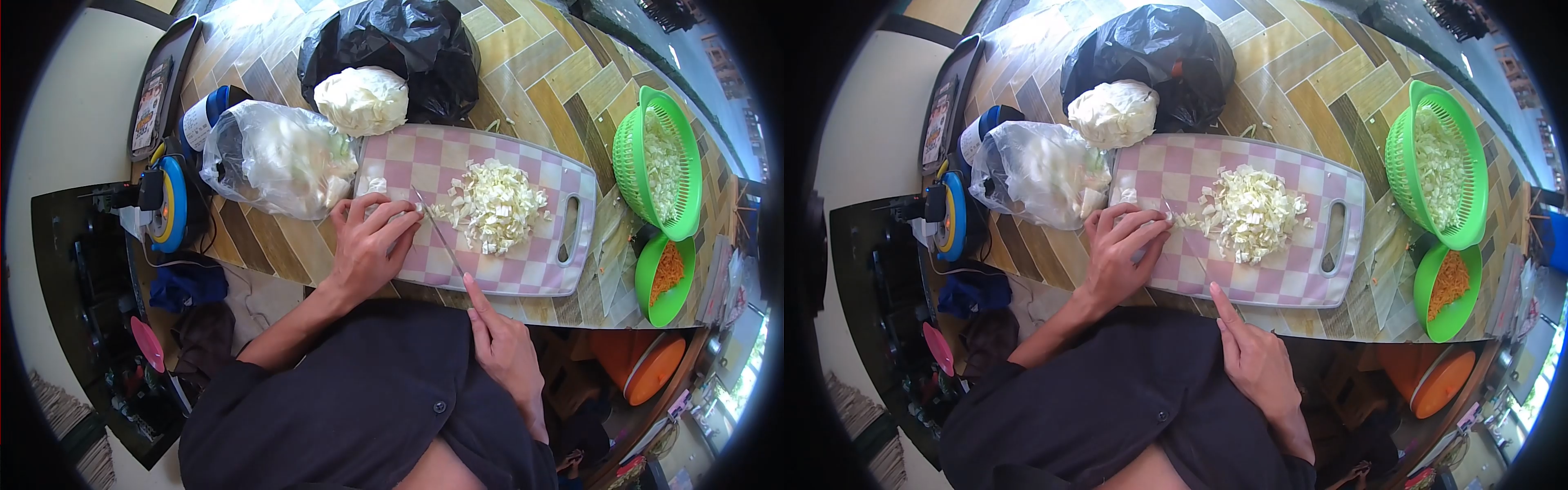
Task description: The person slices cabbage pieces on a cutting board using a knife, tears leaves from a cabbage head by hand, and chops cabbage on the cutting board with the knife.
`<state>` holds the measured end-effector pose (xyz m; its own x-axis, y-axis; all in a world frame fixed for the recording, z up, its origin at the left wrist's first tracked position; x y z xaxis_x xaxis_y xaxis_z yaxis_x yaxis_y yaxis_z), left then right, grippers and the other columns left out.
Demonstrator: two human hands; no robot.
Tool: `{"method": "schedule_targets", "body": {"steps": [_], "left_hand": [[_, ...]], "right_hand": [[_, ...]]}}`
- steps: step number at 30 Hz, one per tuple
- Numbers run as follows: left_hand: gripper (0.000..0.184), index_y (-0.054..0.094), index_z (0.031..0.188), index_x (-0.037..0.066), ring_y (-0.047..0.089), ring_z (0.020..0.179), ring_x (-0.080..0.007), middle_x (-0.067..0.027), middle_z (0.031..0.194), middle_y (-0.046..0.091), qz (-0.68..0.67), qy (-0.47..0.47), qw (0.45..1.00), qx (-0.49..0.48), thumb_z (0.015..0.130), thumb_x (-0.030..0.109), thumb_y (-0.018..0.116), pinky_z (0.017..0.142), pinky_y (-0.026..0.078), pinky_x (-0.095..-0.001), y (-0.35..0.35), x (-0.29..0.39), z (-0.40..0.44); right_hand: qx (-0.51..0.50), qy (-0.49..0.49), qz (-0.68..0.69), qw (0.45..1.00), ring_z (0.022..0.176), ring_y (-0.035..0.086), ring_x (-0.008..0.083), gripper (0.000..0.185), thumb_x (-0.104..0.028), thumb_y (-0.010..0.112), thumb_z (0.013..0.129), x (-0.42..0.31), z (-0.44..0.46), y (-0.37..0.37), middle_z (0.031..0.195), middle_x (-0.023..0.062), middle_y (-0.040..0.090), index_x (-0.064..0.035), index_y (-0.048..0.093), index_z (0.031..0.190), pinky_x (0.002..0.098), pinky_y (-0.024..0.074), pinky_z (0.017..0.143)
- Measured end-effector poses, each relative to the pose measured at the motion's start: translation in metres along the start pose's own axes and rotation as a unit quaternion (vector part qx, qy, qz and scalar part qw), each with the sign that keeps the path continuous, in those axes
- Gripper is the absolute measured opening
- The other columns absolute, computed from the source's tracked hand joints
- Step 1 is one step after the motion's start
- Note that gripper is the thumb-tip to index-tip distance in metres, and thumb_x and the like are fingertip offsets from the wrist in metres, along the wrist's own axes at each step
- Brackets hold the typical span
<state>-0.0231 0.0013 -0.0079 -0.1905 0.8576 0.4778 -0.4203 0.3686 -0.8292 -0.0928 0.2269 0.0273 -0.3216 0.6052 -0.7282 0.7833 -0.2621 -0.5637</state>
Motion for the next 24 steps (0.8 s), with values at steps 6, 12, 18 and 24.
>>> {"method": "schedule_targets", "body": {"steps": [6, 12, 18, 24], "left_hand": [[0.023, 0.079, 0.108, 0.016, 0.061, 0.114, -0.0224, 0.0054, 0.114, 0.075, -0.003, 0.001, 1.0, 0.002, 0.086, 0.012, 0.082, 0.101, 0.034, -0.0427, -0.0006, 0.0003, 0.0007], [0.024, 0.079, 0.108, 0.016, 0.061, 0.115, -0.0226, 0.0054, 0.114, 0.075, -0.003, 0.002, 1.0, 0.001, 0.085, 0.012, 0.083, 0.102, 0.034, -0.0429, -0.0006, 0.0004, 0.0003], [0.023, 0.079, 0.107, 0.016, 0.061, 0.115, -0.0219, 0.0056, 0.115, 0.075, -0.001, 0.003, 1.0, 0.002, 0.085, 0.011, 0.082, 0.102, 0.034, -0.0429, -0.0001, 0.0004, 0.0005], [0.022, 0.077, 0.108, 0.017, 0.061, 0.111, -0.0224, 0.0055, 0.114, 0.073, -0.011, 0.012, 1.0, 0.014, 0.086, 0.013, 0.081, 0.097, 0.033, -0.0467, 0.0016, -0.0012, -0.0007]], "right_hand": [[-0.007, 0.008, 0.0, 1.0, 0.073, 0.069, 0.0445, 0.06, -0.016, 0.058, 0.105, -0.001, 0.0009, -0.0002, 0.078, 0.0231, 0.068, -0.0319, 0.044, 0.161, 0.0539, 0.0531, 0.067], [-0.005, 0.007, -0.002, 1.0, 0.073, 0.069, 0.0442, 0.06, -0.016, 0.058, 0.105, -0.0017, 0.0012, 0.0001, 0.08, 0.0228, 0.069, -0.0317, 0.044, 0.161, 0.0533, 0.0538, 0.068], [-0.002, -0.001, -0.012, 1.0, 0.072, 0.069, 0.0429, 0.062, -0.015, 0.059, 0.104, -0.0012, 0.0006, 0.0005, 0.079, 0.0218, 0.069, -0.0313, 0.044, 0.161, 0.0522, 0.0543, 0.067], [0.0, -0.003, -0.004, 1.0, 0.073, 0.07, 0.0424, 0.062, -0.014, 0.059, 0.103, -0.0017, -0.0046, -0.002, 0.079, 0.0212, 0.07, -0.0311, 0.044, 0.161, 0.0515, 0.0547, 0.067]]}}
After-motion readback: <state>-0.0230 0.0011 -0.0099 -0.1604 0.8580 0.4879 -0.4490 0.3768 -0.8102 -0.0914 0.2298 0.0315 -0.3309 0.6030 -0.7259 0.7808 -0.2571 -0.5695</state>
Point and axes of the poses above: each hand's wrist, its own z-axis towards the middle knuckle, its own y-axis out of the palm, x = y × z, the point moved 5 cm from there along z, towards the middle knuckle
